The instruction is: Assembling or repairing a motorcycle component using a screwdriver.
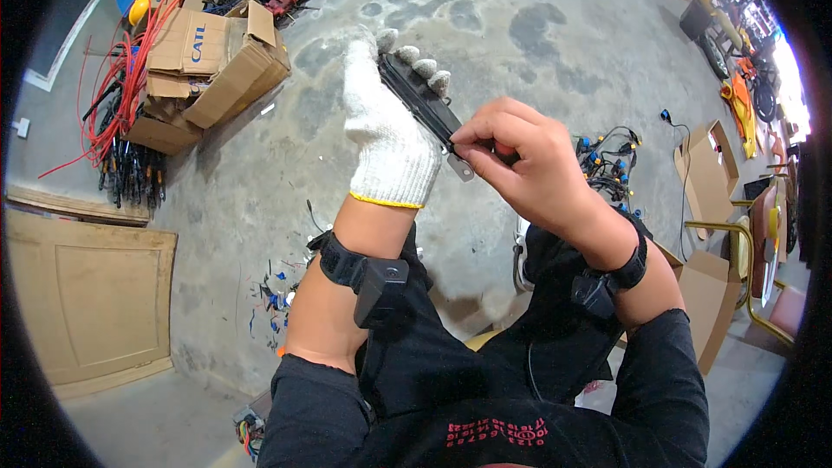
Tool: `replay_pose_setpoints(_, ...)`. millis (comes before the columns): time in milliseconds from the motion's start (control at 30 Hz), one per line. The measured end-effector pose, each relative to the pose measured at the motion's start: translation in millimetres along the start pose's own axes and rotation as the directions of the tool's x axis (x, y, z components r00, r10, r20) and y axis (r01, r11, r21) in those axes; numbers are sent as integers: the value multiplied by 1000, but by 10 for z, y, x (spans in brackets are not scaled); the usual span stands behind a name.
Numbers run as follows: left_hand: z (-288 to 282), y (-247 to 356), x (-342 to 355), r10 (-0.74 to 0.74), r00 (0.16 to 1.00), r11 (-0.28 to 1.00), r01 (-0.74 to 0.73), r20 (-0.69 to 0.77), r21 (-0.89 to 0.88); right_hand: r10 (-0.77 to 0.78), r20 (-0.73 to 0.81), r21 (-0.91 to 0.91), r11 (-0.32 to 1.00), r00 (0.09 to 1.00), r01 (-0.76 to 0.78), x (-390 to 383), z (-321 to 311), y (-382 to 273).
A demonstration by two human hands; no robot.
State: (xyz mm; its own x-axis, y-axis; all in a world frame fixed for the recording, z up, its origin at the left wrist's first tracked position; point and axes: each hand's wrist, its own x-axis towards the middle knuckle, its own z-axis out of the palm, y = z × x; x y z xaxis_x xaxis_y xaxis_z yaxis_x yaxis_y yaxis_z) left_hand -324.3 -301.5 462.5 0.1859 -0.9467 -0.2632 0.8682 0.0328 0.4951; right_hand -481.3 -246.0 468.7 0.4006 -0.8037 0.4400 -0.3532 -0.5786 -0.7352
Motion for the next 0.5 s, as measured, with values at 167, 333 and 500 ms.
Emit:
replay_pose_setpoints(167,-10,8,-7,-10,1000,1000,10,-5,-10,-14,3,9,1000,1000,14,0,19,8)
replay_pose_setpoints(333,-16,12,-8,-9,1000,1000,9,-25,-18,-41,5,40,998,999,40,-1,27,13)
replay_pose_setpoints(500,-31,23,25,-4,996,999,1,-88,-40,9,29,77,997,1000,-11,-12,12,-11)
